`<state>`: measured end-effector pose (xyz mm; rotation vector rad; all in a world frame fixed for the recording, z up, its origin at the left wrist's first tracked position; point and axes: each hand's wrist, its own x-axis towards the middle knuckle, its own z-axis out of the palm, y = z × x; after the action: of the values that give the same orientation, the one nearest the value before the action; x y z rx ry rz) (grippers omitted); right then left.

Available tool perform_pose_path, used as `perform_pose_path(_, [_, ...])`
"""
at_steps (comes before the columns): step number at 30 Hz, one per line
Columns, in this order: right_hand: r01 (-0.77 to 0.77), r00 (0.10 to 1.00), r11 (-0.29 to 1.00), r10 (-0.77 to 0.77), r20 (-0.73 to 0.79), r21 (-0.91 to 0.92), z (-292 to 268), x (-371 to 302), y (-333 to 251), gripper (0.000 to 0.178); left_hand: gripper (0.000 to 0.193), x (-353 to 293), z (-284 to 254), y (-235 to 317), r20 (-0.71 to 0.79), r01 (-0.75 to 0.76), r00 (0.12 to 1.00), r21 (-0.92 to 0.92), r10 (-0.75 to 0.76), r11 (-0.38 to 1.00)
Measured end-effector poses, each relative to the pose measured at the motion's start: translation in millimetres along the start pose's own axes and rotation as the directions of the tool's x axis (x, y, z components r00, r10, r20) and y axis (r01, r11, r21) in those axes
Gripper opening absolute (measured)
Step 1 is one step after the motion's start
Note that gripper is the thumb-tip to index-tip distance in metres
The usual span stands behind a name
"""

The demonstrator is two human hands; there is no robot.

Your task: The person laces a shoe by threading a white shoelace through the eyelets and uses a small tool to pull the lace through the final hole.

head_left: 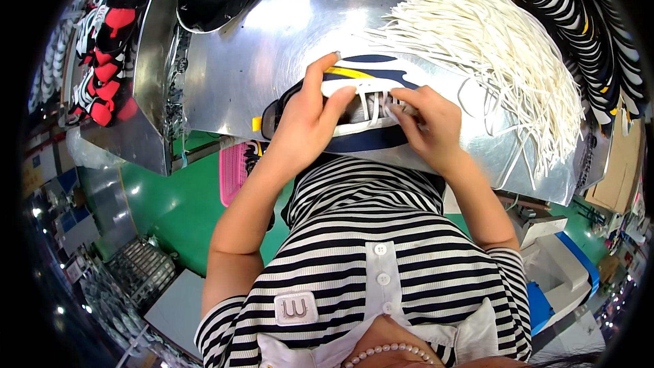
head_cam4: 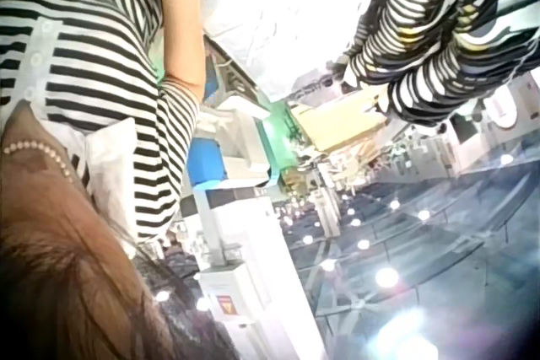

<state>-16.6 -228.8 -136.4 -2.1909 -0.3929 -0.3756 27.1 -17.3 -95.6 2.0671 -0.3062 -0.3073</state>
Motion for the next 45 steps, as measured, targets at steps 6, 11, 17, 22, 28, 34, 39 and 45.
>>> perform_pose_path(6, [-0.125,0.992,0.981,0.125,-0.011,-0.147,-10,-27,-18,0.023,0.053,-39,-15,25,0.134,-0.258,0.966,0.466,0.221,0.846])
perform_pose_path(11, [-0.245,0.969,0.969,0.245,-0.038,-0.006,-25,-16,-26,0.019,0.033,-26,18,35,0.239,-0.384,0.923,0.579,0.300,0.719])
perform_pose_path(17, [0.015,0.928,0.968,-0.107,0.356,0.252,-54,-52,-60,0.020,0.022,5,19,-4,-0.032,-0.256,0.951,0.476,0.308,0.841])
perform_pose_path(22, [-0.281,0.949,0.909,0.217,0.227,0.308,-59,-54,-59,0.018,0.018,18,7,-1,-0.147,-0.337,0.880,0.475,0.451,0.813])
perform_pose_path(28, [-0.421,0.885,0.756,0.463,0.045,0.501,-5,-12,-29,0.021,0.018,-15,17,29,-0.015,-0.478,0.861,0.320,0.509,0.818])
perform_pose_path(34, [-0.550,0.823,0.372,0.392,0.411,0.748,-17,-12,-37,0.018,0.019,-18,4,35,-0.009,-0.524,0.816,0.414,0.579,0.745])
perform_pose_path(39, [-0.414,0.891,-0.509,-0.059,0.449,0.754,0,-9,-55,0.033,0.023,-16,6,44,0.001,-0.580,0.781,0.369,0.624,0.726])
perform_pose_path(45, [-0.495,0.778,-0.448,0.153,0.610,0.744,-23,-42,-70,0.013,0.019,-9,3,26,-0.043,-0.515,0.814,0.408,0.579,0.754])
